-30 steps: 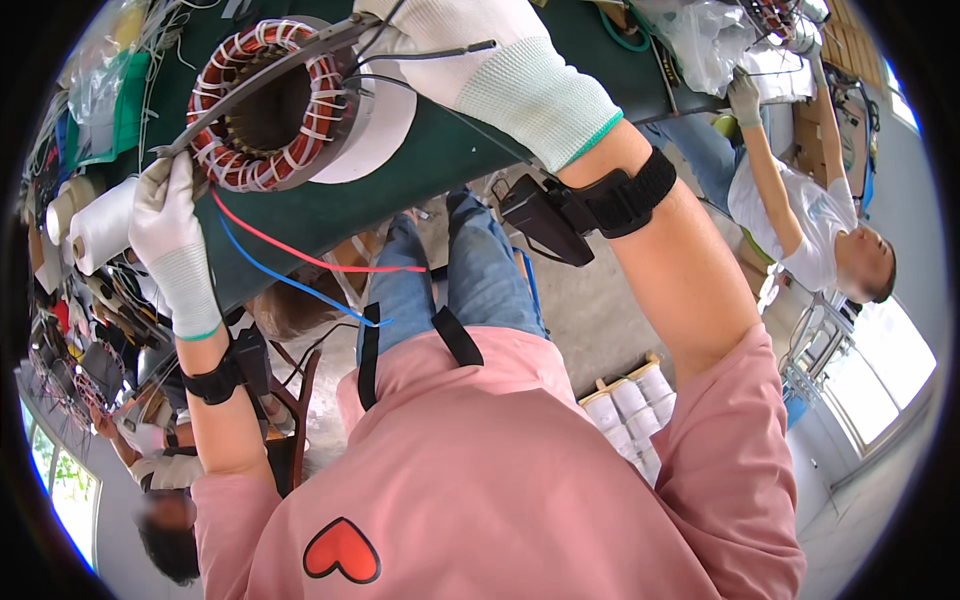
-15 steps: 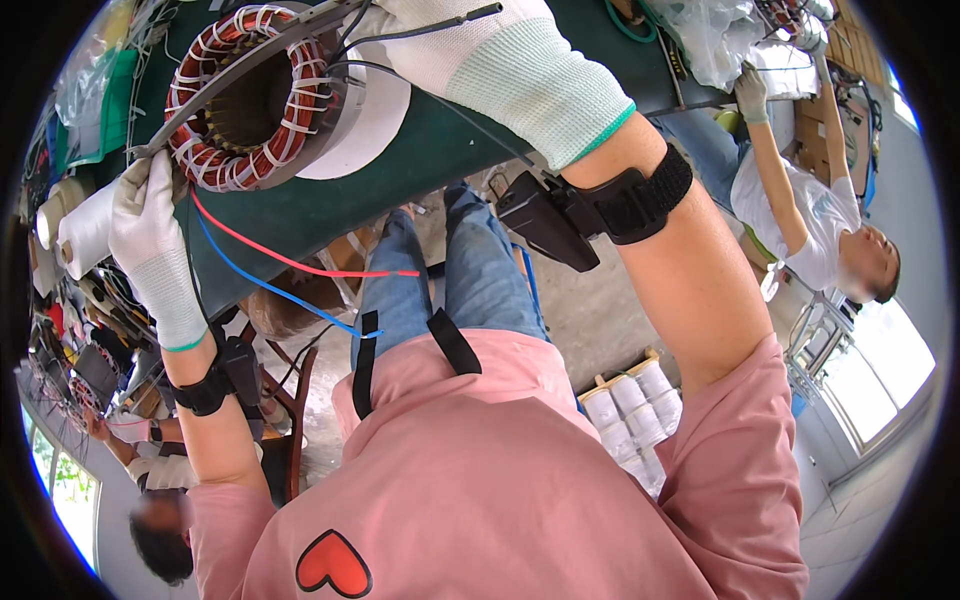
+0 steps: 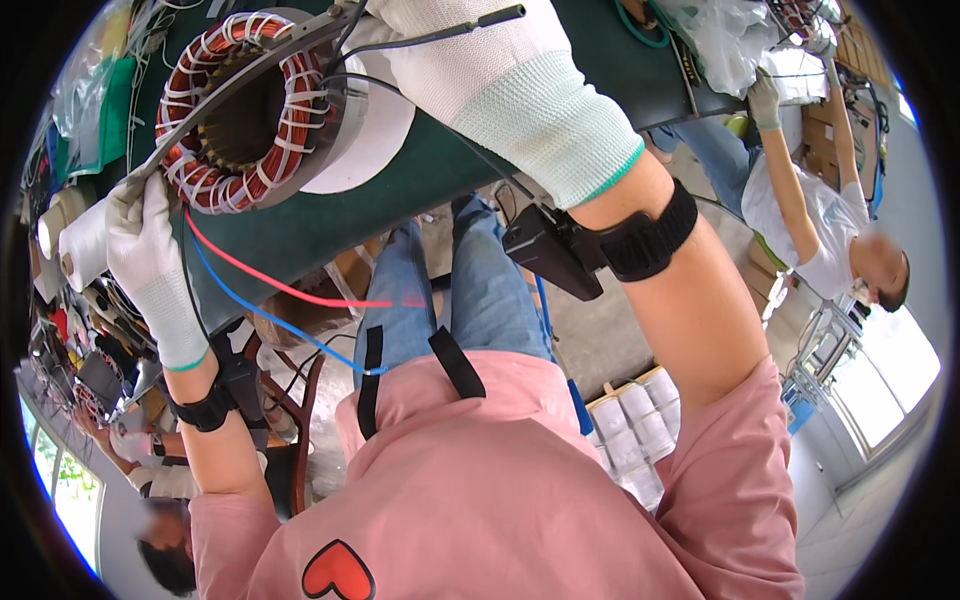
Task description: Assembling and inspecting electric motor stators by inserting metal components, using a wooden mallet to seat them, and securing wiring with string.
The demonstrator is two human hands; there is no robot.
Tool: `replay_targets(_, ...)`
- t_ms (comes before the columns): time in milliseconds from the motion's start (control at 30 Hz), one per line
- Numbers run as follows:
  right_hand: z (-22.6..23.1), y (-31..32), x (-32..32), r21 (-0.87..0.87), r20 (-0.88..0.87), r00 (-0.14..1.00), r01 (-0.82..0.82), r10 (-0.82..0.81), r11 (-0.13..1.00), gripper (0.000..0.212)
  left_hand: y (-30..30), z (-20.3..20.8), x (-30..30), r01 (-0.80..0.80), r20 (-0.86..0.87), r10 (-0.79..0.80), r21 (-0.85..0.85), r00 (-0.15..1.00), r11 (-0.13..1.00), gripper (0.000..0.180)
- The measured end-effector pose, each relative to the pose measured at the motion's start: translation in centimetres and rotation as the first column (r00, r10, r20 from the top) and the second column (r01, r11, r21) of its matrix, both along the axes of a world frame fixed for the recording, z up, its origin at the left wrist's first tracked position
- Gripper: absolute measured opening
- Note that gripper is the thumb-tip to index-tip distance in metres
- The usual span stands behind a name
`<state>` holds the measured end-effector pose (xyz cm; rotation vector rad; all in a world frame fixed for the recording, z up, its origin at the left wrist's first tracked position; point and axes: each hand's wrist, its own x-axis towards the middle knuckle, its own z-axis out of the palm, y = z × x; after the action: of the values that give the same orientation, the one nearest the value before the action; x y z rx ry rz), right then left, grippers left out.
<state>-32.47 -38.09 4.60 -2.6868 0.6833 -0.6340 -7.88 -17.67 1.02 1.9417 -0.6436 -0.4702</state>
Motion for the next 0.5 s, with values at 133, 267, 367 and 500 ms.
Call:
replay_targets(133, 0.0, -1.5, -0.8, -0.052, 0.055, 0.998, 0.013, -0.010, 0.999, 0.014, -0.5, 0.1, 0.2, 0.066, 0.090, -0.070, 0.047, 0.993, 0.997, 0.011)
replay_targets(267, 0.0, -0.7, -0.2, 0.074, 0.053, 0.999, -0.005, 0.001, 0.997, 0.015, 0.2, 0.1, 1.1, 0.055, 0.077, -0.058, 0.043, 0.995, 0.998, 0.013)
replay_targets(367, 0.7, -0.9, -0.1, 0.067, 0.055, 0.997, -0.060, 0.056, 0.996, 0.013, -0.4, 0.5, 0.2, 0.036, 0.104, -0.044, 0.082, 0.994, 0.996, 0.014)
replay_targets(500, -0.1, 0.2, -0.2, 0.035, 0.057, 0.998, -0.043, 0.041, 0.998, 0.020, 0.2, -0.5, 0.7, 0.013, 0.099, -0.011, -0.016, 0.995, 1.000, 0.015)
